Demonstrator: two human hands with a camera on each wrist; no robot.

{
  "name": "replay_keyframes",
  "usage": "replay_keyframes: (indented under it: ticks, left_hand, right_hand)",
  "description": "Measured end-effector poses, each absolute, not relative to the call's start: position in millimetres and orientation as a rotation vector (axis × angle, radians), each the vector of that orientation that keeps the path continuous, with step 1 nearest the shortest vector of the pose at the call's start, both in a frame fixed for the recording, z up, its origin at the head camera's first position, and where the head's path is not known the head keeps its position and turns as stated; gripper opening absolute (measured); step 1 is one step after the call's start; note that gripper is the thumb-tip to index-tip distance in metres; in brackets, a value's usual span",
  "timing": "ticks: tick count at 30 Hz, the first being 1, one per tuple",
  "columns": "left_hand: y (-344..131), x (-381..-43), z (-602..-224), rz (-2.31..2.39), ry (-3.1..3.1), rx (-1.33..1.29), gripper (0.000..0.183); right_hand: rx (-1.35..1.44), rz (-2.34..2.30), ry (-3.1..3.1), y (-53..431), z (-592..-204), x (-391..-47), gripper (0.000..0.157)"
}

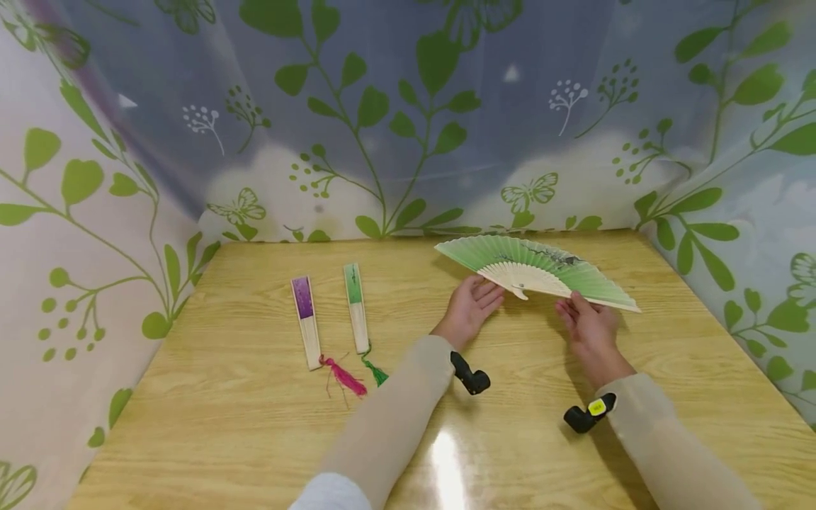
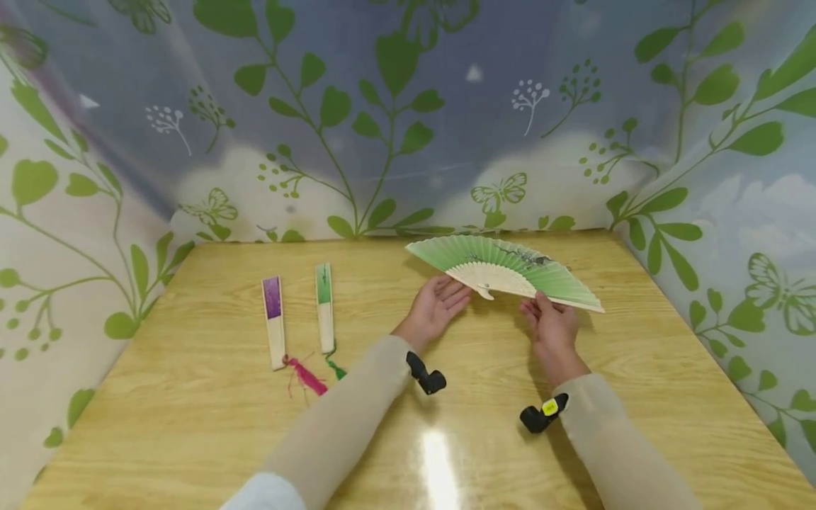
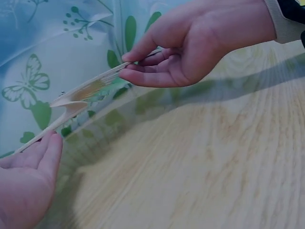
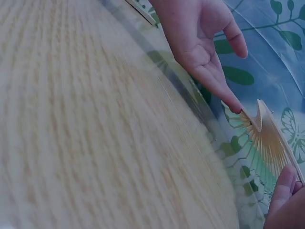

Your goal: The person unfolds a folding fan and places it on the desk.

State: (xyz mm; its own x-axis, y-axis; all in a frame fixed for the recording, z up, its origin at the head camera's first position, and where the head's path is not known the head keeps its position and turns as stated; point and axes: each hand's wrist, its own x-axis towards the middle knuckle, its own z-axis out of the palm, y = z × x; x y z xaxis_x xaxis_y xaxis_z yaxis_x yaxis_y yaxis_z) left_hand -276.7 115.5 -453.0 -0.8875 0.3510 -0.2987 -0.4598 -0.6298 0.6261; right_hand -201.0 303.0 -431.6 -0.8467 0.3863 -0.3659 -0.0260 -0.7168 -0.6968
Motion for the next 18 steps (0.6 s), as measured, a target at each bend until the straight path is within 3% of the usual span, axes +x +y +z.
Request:
replay_keyframes:
  ticks: [11, 18]
  left_hand:
    - [135.6, -265.8, -462.6, 2.457, 0.937, -0.220, 0.057]
    - [135.9, -261.3, -460.6, 2.413, 0.982, -0.186, 0.061]
  right_hand:
    - [-0.813, 2.572, -1.028, 318.4, -438.1, -198.2, 0.019]
    - [-0.865, 2.528, -0.922, 330.3, -443.0, -200.7, 0.017]
